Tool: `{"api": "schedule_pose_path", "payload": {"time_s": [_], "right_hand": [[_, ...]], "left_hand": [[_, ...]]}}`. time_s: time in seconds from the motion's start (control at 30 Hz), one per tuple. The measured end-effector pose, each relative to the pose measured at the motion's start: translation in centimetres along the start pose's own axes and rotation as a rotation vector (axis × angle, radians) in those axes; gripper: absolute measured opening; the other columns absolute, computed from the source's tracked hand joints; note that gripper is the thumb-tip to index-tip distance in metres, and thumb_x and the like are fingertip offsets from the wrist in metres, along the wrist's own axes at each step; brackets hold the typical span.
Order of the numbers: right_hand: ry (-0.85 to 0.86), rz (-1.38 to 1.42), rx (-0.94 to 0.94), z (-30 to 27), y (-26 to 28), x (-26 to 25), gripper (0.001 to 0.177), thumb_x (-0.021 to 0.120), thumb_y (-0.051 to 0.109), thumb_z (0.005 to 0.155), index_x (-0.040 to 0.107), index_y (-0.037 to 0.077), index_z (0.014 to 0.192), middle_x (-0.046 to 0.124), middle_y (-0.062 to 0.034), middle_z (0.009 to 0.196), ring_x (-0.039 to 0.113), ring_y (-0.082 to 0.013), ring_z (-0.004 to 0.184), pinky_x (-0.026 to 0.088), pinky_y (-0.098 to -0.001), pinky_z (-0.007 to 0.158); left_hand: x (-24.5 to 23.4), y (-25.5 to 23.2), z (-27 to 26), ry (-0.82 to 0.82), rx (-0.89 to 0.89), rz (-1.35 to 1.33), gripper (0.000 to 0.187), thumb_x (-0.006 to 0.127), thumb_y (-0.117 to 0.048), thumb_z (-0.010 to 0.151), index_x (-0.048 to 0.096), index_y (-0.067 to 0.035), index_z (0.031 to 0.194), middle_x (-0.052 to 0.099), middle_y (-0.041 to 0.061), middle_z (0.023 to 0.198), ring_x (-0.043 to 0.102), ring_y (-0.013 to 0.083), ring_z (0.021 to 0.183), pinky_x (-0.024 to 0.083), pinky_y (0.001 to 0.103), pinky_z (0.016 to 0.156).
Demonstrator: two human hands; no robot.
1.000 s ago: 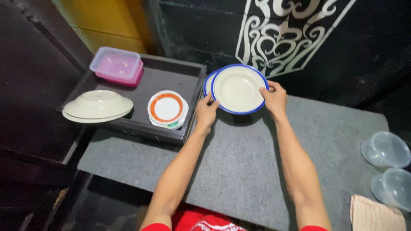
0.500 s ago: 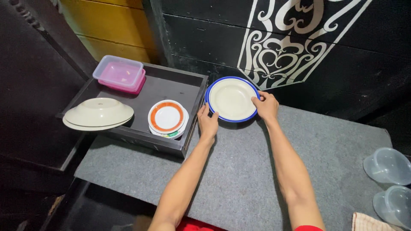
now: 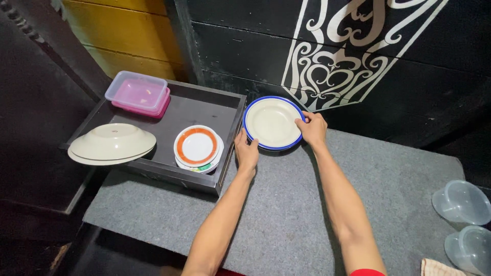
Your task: Organizing various dishes including plates, bowls, and containers from a tray onto a table surface.
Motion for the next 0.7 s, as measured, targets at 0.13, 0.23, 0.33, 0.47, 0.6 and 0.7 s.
{"api": "schedule_pose_path", "payload": {"time_s": [0.13,0.23,0.33,0.47,0.6,0.7], "right_hand": [[0.018,-0.006,0.011,0.1,-0.1,0.1,0.045,0.084,0.035,0.078,0.078,0.017,0.119,0.061,-0.0039,0.088,0.068,-0.0245,0.095,0.051,-0.0382,0.097],[0.013,-0.011,0.006,0.0,0.2,0.0,0.045,0.084,0.034,0.078,0.078,0.016,0.119,0.061,-0.0047,0.088,0.068,-0.0253,0.095,0.052,-0.0391,0.096],[0.011,-0.017,0.0,0.1,0.0,0.1,0.045,0.085,0.034,0.078,0.078,0.016,0.119,0.062,-0.0047,0.089,0.068,-0.0254,0.095,0.052,-0.0394,0.096],[0.009,-0.007,0.003,-0.2,0.3,0.0,0.045,0.085,0.034,0.078,0.078,0.016,0.118,0.061,-0.0058,0.089,0.068,-0.0263,0.095,0.052,-0.0392,0.096],[0.009,-0.014,0.003,-0.5,0.9,-0.3,0.044,0.084,0.033,0.078,0.078,0.016,0.118,0.062,-0.0072,0.089,0.068,-0.0275,0.097,0.052,-0.0398,0.098],[0.007,-0.026,-0.001,-0.4,0.9,-0.2,0.044,0.083,0.033,0.078,0.078,0.015,0.118,0.063,-0.0089,0.091,0.069,-0.0294,0.098,0.052,-0.0406,0.098]], "left_hand": [[0.0,0.1,0.1,-0.014,-0.002,-0.038,0.071,0.068,-0.011,0.088,0.046,-0.008,0.155,0.039,0.022,0.157,0.049,0.0394,0.139,0.047,0.038,0.113],[0.0,0.0,0.0,-0.027,0.001,-0.028,0.07,0.069,-0.01,0.087,0.048,-0.006,0.153,0.04,0.023,0.156,0.05,0.0406,0.138,0.048,0.038,0.112],[0.1,0.5,0.4,-0.033,0.006,-0.029,0.07,0.07,-0.01,0.086,0.048,-0.006,0.153,0.041,0.023,0.156,0.05,0.0409,0.138,0.049,0.037,0.112],[-0.1,-0.1,0.0,-0.008,-0.019,-0.053,0.07,0.068,-0.011,0.088,0.046,-0.007,0.155,0.039,0.021,0.158,0.049,0.039,0.139,0.047,0.038,0.114],[-0.3,-0.5,-0.3,0.015,-0.03,-0.068,0.071,0.066,-0.011,0.089,0.043,-0.006,0.156,0.036,0.021,0.159,0.044,0.0387,0.143,0.043,0.038,0.117],[-0.2,-0.7,-0.4,0.023,-0.035,-0.053,0.072,0.065,-0.011,0.091,0.04,-0.006,0.158,0.034,0.021,0.16,0.043,0.0387,0.144,0.042,0.038,0.118]]}}
Point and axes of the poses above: each hand's wrist, its own z-axis towards the middle knuckle, its own x-axis out of the palm, y = z × x, the point moved 6 cm from there along z, towards the middle knuckle
